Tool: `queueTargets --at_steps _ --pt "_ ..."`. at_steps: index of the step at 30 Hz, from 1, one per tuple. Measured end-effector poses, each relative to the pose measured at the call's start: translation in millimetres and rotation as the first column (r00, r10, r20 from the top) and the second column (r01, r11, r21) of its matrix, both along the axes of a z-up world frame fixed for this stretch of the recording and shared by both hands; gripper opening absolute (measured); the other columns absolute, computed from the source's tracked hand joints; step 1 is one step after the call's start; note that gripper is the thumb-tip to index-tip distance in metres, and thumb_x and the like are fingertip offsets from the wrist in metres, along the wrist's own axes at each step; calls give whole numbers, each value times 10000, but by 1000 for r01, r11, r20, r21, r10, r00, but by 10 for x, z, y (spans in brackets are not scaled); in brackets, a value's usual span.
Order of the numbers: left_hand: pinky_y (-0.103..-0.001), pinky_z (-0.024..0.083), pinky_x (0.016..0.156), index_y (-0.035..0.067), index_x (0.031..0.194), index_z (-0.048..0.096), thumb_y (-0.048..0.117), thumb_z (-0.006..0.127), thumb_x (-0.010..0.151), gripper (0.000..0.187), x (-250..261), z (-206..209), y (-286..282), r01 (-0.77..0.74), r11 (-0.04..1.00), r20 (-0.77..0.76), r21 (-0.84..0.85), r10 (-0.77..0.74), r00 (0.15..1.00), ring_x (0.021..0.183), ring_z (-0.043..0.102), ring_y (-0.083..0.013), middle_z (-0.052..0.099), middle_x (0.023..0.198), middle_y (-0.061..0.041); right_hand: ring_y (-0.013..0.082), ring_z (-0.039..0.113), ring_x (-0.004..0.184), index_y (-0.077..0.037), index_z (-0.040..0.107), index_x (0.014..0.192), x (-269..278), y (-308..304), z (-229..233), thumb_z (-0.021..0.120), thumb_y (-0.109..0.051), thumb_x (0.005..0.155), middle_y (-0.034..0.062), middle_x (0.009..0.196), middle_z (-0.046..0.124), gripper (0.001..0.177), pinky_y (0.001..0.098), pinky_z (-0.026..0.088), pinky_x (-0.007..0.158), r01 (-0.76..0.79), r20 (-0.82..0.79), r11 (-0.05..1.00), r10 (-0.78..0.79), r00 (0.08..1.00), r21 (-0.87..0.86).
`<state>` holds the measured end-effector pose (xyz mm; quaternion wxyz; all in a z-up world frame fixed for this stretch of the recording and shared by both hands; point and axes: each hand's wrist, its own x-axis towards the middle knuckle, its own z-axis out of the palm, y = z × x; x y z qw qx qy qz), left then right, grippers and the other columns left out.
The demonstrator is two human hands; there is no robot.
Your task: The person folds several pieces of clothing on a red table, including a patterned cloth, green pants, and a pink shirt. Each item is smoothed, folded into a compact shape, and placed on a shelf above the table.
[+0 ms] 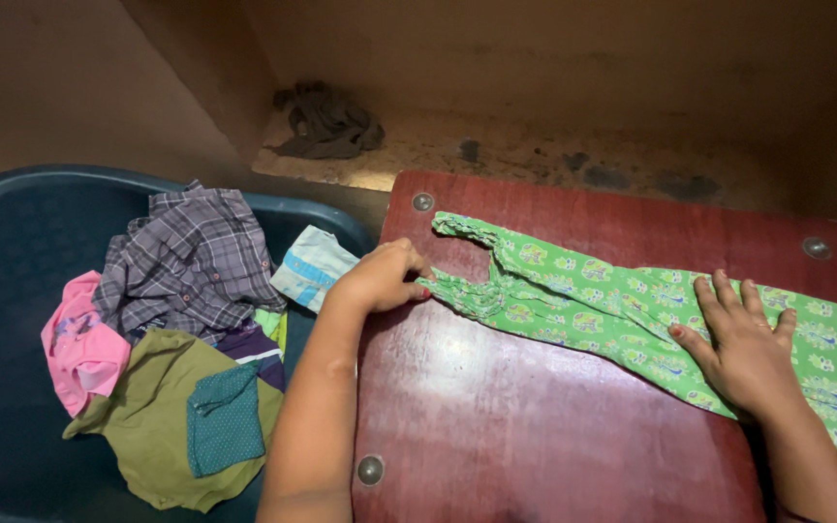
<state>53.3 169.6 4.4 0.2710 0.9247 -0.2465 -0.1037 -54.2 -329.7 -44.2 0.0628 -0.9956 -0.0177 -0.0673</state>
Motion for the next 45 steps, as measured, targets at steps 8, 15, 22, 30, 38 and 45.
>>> queueTargets --at_steps 8,15,22,30,38,45 --pt "-500 419 997 180 1195 718 327 619 922 325 -6 -111 -36 -129 962 23 241 127 992 1241 527 -335 606 1262 -111 325 180 1545 -210 341 1583 -17 30 26 465 -674 886 66 1677 252 846 708 66 1156 11 -3 1000 -11 1000 2" --pt "-523 374 959 173 1192 728 399 622 914 373 -67 27 -145 -158 933 38 322 154 987 1233 528 -333 614 1251 -126 327 178 1543 -220 345 1579 -4 4 -11 451 -694 885 56 1681 249 847 704 68 1159 18 -9 999 -18 1000 -28" --pt "-504 362 941 114 991 795 591 709 827 511 -142 273 -303 -242 910 45 338 241 969 1188 546 -314 657 1169 -124 327 175 1541 -218 340 1580 1 11 12 445 -695 885 60 1677 246 850 702 67 1156 20 -15 999 -20 1000 -30" --pt "-497 418 880 130 973 754 299 764 722 303 -286 130 -566 -247 947 509 203 113 853 1075 598 -320 680 1058 -95 327 175 1542 -205 340 1582 -25 67 49 453 -676 897 70 1678 248 839 702 61 1166 9 9 1000 -9 1000 1" --pt "-492 494 855 110 965 734 188 671 806 188 -297 40 -795 69 996 357 -63 -42 933 961 651 -350 699 966 -110 348 201 1533 -195 363 1571 -33 80 62 476 -664 897 83 1668 268 829 707 64 1157 17 10 1000 -17 1000 -19" --pt "-500 483 828 63 877 685 382 786 767 352 -389 87 -993 90 989 405 -115 -36 914 923 643 -371 683 909 -150 350 222 1535 -180 387 1561 -54 91 54 476 -648 904 89 1669 291 812 721 77 1158 23 20 999 -22 1000 -23"
